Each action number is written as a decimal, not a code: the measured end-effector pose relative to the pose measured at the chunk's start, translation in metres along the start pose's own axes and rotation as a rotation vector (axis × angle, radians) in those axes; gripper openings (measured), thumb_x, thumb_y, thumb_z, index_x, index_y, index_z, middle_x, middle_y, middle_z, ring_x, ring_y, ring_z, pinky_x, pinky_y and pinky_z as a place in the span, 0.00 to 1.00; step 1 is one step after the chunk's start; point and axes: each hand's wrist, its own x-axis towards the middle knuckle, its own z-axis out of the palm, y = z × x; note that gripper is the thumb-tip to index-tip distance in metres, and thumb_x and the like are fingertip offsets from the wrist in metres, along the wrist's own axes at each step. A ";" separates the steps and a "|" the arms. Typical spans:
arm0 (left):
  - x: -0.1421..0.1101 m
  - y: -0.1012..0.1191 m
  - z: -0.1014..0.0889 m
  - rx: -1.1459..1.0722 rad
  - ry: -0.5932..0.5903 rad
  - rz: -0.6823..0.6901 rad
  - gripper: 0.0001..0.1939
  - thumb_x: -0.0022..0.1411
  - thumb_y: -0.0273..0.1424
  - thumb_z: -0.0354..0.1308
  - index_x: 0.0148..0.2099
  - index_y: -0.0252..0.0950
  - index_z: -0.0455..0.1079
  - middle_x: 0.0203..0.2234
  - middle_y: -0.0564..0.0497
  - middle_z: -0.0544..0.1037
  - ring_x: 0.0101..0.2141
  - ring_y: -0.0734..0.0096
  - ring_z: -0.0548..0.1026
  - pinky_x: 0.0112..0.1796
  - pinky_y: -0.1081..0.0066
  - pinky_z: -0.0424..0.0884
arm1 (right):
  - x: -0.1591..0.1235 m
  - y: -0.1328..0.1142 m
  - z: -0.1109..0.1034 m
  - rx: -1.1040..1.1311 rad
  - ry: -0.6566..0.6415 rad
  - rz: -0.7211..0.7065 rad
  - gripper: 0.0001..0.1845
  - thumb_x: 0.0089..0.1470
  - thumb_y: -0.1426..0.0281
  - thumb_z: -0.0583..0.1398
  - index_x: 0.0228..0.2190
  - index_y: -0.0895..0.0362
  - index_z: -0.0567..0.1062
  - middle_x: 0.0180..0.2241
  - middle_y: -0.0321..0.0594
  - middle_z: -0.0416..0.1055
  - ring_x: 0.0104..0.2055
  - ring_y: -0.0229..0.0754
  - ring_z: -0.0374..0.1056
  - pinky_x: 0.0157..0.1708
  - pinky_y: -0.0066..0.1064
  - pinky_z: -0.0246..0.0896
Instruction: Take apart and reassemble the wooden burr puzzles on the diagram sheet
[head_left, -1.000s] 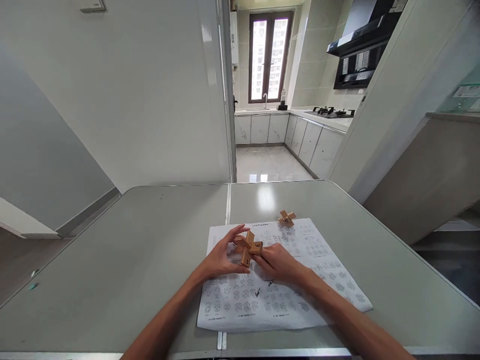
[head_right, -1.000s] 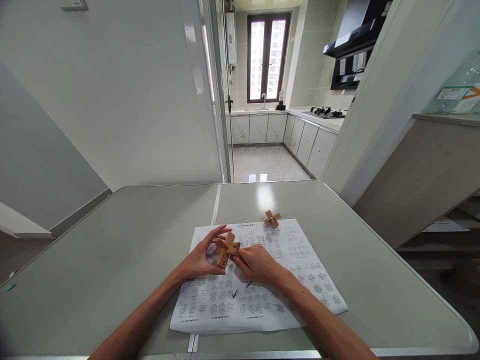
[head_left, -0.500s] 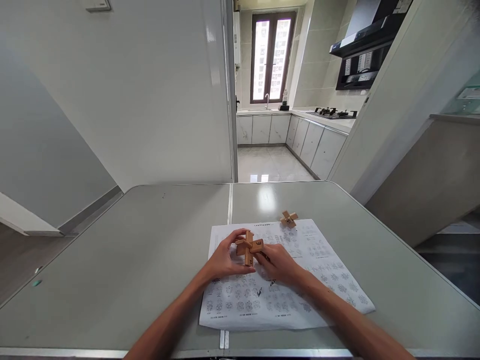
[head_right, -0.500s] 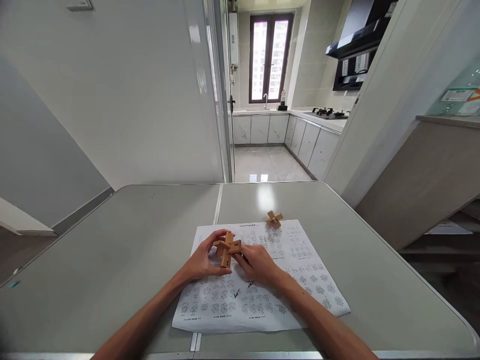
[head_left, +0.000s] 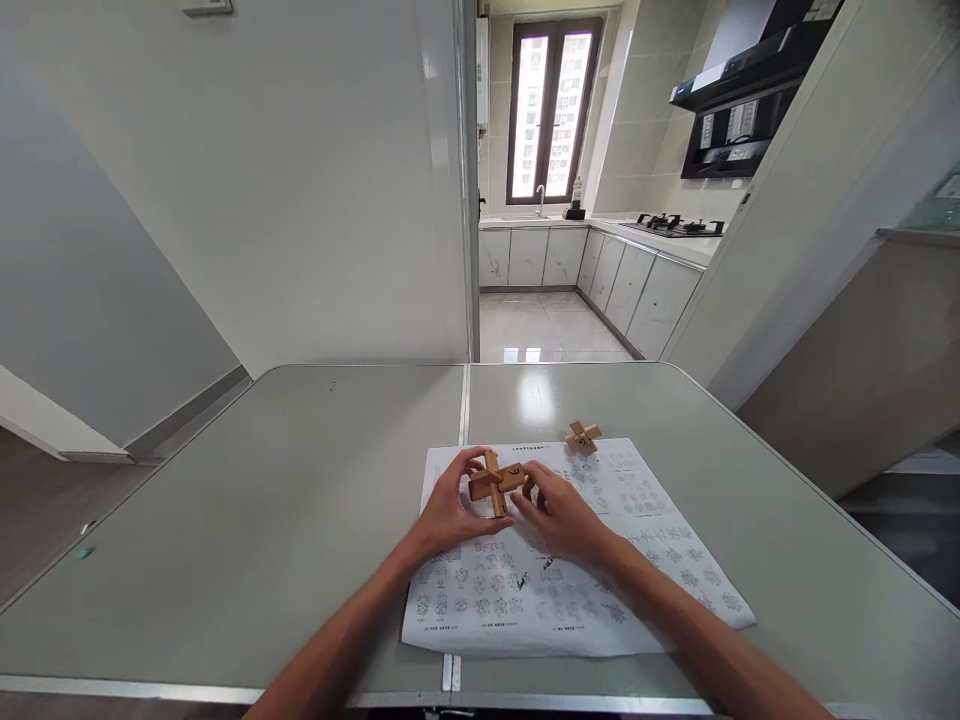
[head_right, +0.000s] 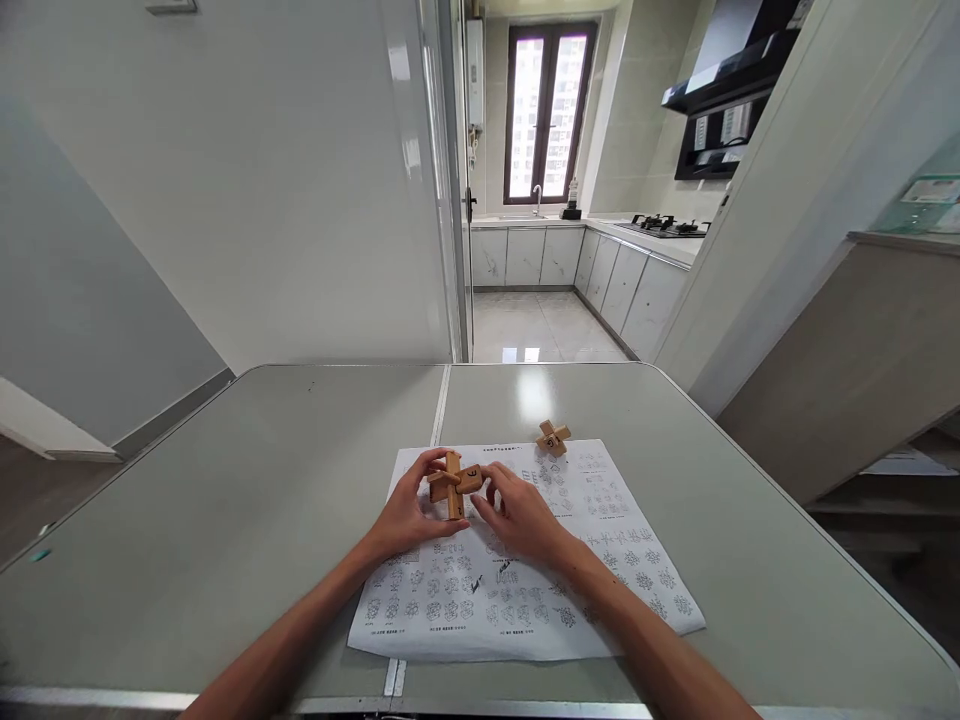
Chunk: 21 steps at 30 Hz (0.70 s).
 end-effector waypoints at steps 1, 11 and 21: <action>0.000 0.001 0.000 0.013 0.016 0.006 0.46 0.46 0.40 0.78 0.64 0.46 0.60 0.52 0.46 0.74 0.53 0.54 0.74 0.56 0.54 0.69 | 0.001 -0.001 -0.002 0.029 0.023 0.007 0.12 0.67 0.62 0.60 0.49 0.50 0.76 0.42 0.43 0.75 0.35 0.43 0.70 0.30 0.31 0.65; 0.003 0.001 -0.002 0.049 -0.042 0.090 0.44 0.47 0.39 0.78 0.63 0.47 0.63 0.55 0.46 0.72 0.48 0.56 0.74 0.51 0.56 0.72 | 0.004 -0.001 -0.007 0.453 -0.122 0.264 0.24 0.69 0.50 0.55 0.29 0.54 0.71 0.26 0.35 0.72 0.23 0.36 0.64 0.24 0.28 0.59; 0.002 0.002 -0.005 0.059 -0.141 0.089 0.46 0.46 0.43 0.79 0.65 0.47 0.64 0.54 0.46 0.73 0.49 0.56 0.73 0.53 0.57 0.71 | 0.004 -0.005 -0.012 0.666 -0.311 0.427 0.23 0.65 0.51 0.59 0.26 0.55 0.71 0.18 0.32 0.70 0.17 0.34 0.61 0.18 0.25 0.57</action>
